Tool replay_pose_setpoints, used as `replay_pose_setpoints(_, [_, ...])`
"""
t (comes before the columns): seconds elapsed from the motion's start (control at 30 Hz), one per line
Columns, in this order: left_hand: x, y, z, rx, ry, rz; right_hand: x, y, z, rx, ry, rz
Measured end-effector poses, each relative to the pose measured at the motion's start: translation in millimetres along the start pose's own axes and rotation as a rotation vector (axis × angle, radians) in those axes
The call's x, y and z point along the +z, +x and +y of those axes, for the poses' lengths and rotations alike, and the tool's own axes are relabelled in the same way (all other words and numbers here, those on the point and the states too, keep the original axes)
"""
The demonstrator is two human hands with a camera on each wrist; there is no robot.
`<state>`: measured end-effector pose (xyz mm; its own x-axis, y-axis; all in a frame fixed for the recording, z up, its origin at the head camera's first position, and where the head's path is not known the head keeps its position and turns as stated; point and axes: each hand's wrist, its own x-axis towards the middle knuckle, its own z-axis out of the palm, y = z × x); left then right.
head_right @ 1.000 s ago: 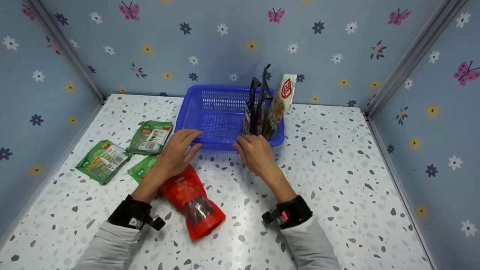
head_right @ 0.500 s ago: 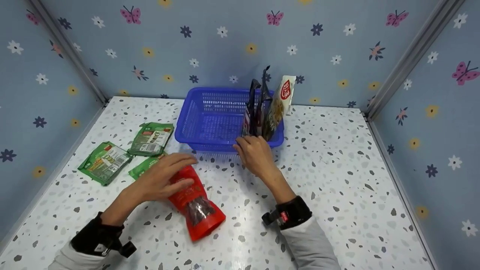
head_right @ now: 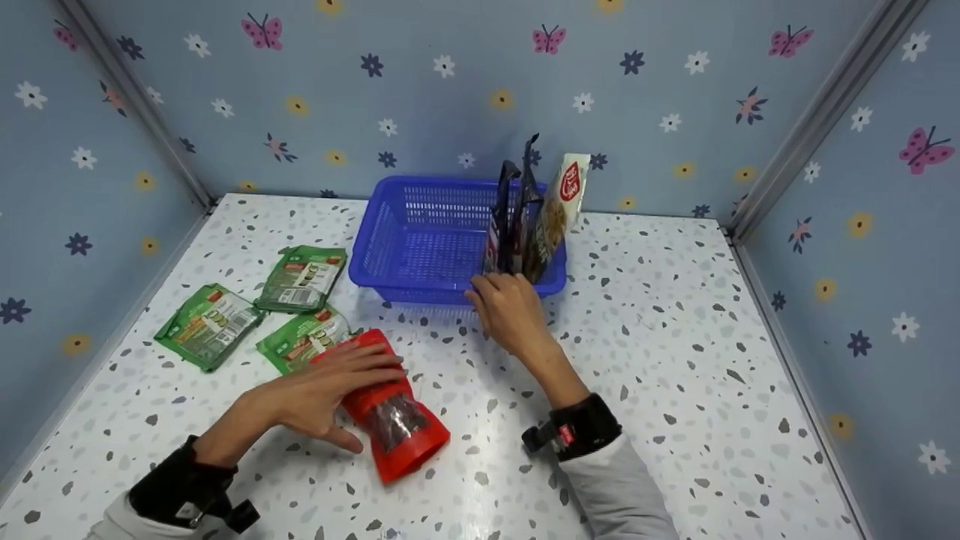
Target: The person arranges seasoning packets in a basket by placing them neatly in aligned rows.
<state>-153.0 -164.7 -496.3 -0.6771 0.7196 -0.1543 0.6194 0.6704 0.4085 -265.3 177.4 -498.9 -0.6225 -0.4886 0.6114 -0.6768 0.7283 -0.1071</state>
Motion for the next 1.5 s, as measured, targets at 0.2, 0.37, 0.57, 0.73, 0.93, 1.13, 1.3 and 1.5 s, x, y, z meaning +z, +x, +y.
replay_pose_setpoints(0.2, [3.4, 12.7, 3.7, 0.001, 0.101, -0.022, -1, -0.2, -1, 0.015, 0.002, -0.013])
replay_pose_setpoints(0.37, [3.0, 21.8, 5.3, 0.008, 0.139, -0.019, -1, 0.0, -1, 0.021, 0.006, -0.008])
replay_pose_setpoints(0.57, [5.0, 31.6, 4.4, 0.025, 0.126, -0.007, -2, -0.8, -2, 0.038, 0.006, -0.022])
replay_pose_setpoints(0.73, [10.5, 35.5, 6.1, 0.021, 0.101, 0.023, -1, -0.9, -1, 0.030, 0.000, -0.006])
replay_pose_setpoints(0.93, [20.3, 40.0, 7.7, 0.036, 0.108, 0.095, 0, -0.6, -1, 0.017, 0.002, -0.005])
replay_pose_setpoints(1.13, [22.7, 44.1, 8.2, 0.035, 0.130, 0.156, 0, -0.7, -2, 0.025, 0.006, -0.007])
replay_pose_setpoints(1.3, [16.6, 50.4, 6.3, 0.067, 0.178, 0.271, 1, -1.4, -1, 0.030, 0.013, -0.020])
replay_pose_setpoints(1.5, [-6.5, 57.5, 7.1, 0.093, 0.195, 0.460, 0, -0.5, -1, 0.039, 0.012, -0.024])
